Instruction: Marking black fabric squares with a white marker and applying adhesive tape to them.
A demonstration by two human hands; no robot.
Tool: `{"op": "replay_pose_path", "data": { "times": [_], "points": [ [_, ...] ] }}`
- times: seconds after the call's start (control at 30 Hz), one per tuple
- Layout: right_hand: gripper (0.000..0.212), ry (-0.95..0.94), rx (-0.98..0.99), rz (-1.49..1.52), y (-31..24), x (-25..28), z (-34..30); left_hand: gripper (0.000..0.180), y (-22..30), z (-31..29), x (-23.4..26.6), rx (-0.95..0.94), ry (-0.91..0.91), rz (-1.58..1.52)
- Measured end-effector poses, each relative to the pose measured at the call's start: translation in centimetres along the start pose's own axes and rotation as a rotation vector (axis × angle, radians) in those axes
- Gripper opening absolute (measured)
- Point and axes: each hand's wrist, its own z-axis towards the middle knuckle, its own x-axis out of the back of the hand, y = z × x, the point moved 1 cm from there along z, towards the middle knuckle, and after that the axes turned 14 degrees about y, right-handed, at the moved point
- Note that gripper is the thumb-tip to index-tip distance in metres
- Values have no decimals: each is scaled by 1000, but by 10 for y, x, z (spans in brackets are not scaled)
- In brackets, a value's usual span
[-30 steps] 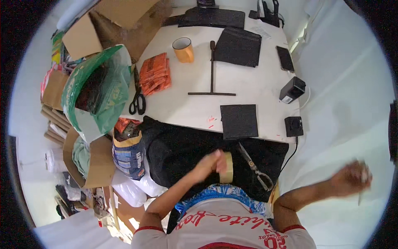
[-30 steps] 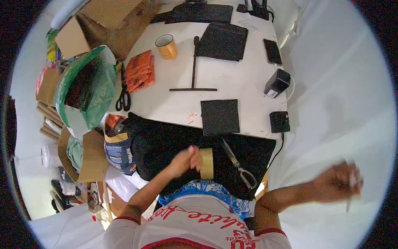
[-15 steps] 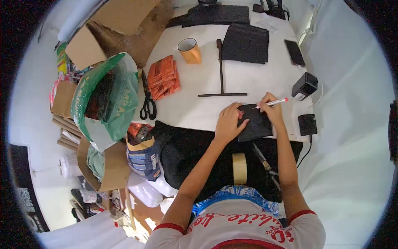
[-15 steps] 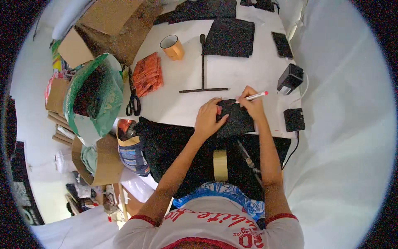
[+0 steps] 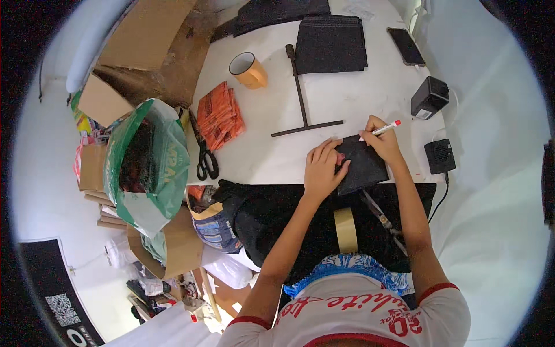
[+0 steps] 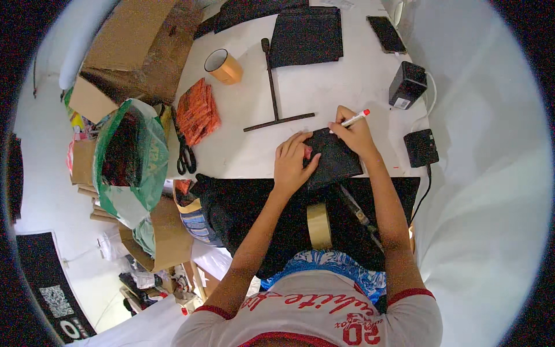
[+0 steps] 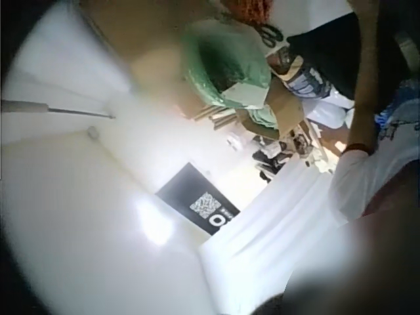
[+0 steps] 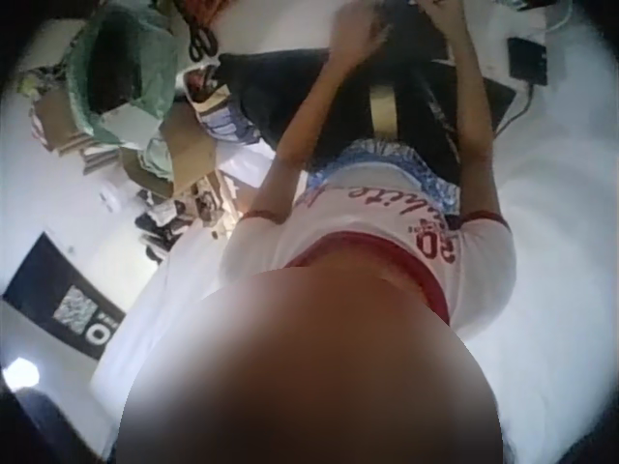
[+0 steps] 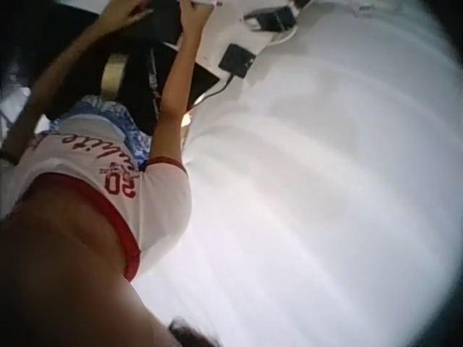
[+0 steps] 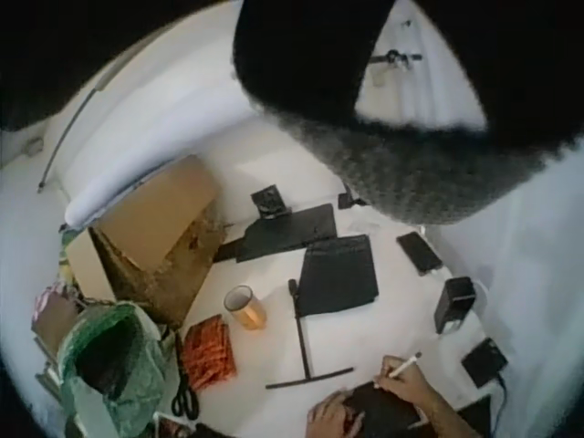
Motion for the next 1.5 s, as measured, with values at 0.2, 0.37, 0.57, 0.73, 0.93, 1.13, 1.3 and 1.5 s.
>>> {"op": "replay_pose_path", "data": {
  "times": [0.2, 0.37, 0.57, 0.73, 0.93, 1.13, 1.3, 1.5],
  "points": [
    [24, -41, -30, 40, -4, 5, -1, 24, -2, 1, 0, -4, 0, 20],
    [24, -10, -57, 95, -1, 9, -1, 24, -2, 2, -2, -8, 14, 22],
    [23, 25, 13, -4, -6, 3, 0, 23, -3, 3, -1, -15, 6, 39],
    [25, 3, -44, 74, -1, 9, 2, 23, -2, 5, -3, -21, 8, 43],
    [25, 81, 31, 87, 4, 9, 5, 25, -4, 5, -5, -27, 12, 41],
    [24, 10, 61, 5, 5, 13, 7, 22, -3, 6, -7, -6, 43, -1],
    [25, 71, 17, 23, 3, 9, 7, 22, -3, 7, -5, -15, 33, 20],
    [24, 141, 31, 24, 3, 7, 9, 22, -4, 8, -5, -20, 29, 21]
  ]
}}
